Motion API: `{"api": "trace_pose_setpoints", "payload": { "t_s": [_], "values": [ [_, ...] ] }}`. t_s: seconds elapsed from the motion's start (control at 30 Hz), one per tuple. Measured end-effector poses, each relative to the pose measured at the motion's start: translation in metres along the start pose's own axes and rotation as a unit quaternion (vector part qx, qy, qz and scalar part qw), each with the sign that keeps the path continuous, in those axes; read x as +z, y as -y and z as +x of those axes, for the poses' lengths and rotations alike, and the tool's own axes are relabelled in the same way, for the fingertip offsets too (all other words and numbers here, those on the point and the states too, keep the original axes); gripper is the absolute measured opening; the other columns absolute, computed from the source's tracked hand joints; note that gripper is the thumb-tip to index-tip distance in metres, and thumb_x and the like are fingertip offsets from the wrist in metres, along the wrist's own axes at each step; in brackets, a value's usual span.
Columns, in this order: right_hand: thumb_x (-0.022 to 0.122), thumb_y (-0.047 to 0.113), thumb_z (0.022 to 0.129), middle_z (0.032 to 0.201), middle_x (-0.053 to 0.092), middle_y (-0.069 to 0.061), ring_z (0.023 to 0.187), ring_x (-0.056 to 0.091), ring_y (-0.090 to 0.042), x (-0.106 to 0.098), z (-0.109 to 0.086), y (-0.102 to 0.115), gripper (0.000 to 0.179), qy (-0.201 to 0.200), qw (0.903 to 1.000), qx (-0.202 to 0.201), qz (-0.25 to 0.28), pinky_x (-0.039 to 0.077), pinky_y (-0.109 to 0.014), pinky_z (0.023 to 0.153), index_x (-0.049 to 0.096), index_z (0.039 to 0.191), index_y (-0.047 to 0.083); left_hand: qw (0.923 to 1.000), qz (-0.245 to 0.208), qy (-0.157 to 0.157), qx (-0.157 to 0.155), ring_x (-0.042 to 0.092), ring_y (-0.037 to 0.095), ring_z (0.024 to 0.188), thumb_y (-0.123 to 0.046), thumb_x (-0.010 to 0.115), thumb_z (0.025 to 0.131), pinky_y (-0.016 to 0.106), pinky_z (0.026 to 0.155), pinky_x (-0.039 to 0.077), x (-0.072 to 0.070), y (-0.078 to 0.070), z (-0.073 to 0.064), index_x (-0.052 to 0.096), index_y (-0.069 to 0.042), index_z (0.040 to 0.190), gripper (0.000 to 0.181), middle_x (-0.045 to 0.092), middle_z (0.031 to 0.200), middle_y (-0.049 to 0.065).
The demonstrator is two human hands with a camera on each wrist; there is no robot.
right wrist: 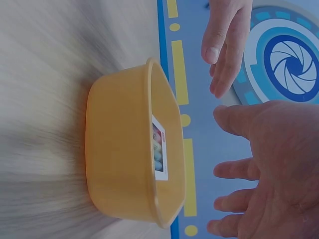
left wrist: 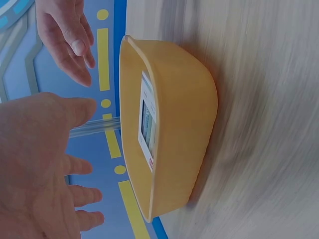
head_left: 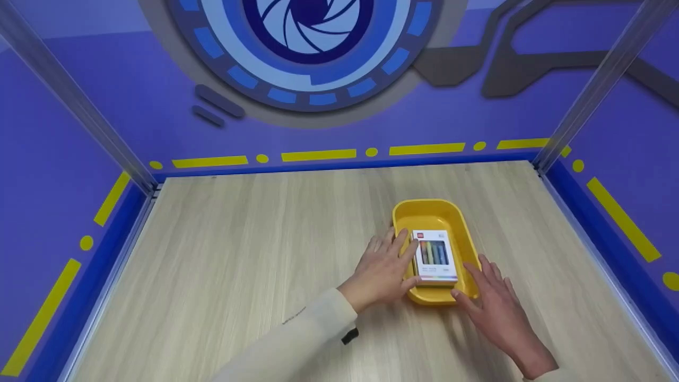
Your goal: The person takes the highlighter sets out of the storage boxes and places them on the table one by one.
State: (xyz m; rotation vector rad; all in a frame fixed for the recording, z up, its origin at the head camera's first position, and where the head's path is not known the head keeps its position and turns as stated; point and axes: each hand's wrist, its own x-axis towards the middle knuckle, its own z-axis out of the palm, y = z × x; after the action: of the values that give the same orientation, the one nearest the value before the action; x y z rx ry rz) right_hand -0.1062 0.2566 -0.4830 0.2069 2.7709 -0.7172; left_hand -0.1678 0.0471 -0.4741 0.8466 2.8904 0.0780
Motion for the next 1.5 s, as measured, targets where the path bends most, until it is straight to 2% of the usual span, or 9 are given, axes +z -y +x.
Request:
{"api": "trace_pose_setpoints", "payload": {
  "t_s": [0.63, 0.87, 1.33, 1.5],
  "values": [
    [0.049, 0.071, 0.074, 0.152, 0.0, -0.022, 0.138, -0.001, -0.044, 0.001, 0.003, -0.004, 0.096, -0.012, 0.9998, -0.016, -0.007, 0.0, -0.063, 0.108, 0.024, 0.143, 0.01, 0.9997, -0.022, 0.005, 0.007, 0.006, 0.024, 0.143, -0.06, 0.043, 0.086, 0.046, 0.115, 0.015, 0.002, -0.001, 0.005, 0.015, -0.029, 0.146, 0.073, 0.006, 0.156, -0.001],
    [0.048, 0.073, 0.072, 0.152, 0.0, -0.022, 0.138, -0.002, -0.043, 0.001, 0.005, -0.006, 0.098, -0.012, 0.9998, -0.016, 0.004, -0.002, -0.062, 0.108, 0.025, 0.143, 0.01, 0.9993, -0.032, 0.018, 0.001, 0.002, 0.022, 0.144, -0.061, 0.043, 0.086, 0.046, 0.116, 0.012, 0.002, -0.003, 0.009, 0.01, -0.033, 0.146, 0.074, 0.003, 0.156, -0.002],
    [0.049, 0.073, 0.071, 0.153, -0.002, -0.021, 0.138, -0.003, -0.043, 0.002, 0.006, -0.009, 0.1, -0.001, 0.9999, -0.004, 0.012, -0.004, -0.062, 0.108, 0.023, 0.144, 0.01, 0.9994, -0.015, 0.028, 0.012, 0.002, 0.021, 0.144, -0.064, 0.038, 0.085, 0.047, 0.115, 0.016, -0.001, -0.008, 0.015, 0.007, -0.034, 0.146, 0.074, 0.001, 0.156, -0.003],
    [0.049, 0.073, 0.071, 0.152, -0.002, -0.022, 0.138, -0.003, -0.044, 0.002, 0.007, -0.01, 0.099, 0.0, 0.9999, -0.004, 0.012, -0.003, -0.062, 0.108, 0.024, 0.144, 0.01, 0.9994, -0.01, 0.03, 0.015, 0.001, 0.021, 0.144, -0.065, 0.038, 0.085, 0.046, 0.115, 0.013, -0.002, -0.009, 0.015, 0.007, -0.036, 0.146, 0.074, 0.0, 0.156, -0.005]
  ]
}}
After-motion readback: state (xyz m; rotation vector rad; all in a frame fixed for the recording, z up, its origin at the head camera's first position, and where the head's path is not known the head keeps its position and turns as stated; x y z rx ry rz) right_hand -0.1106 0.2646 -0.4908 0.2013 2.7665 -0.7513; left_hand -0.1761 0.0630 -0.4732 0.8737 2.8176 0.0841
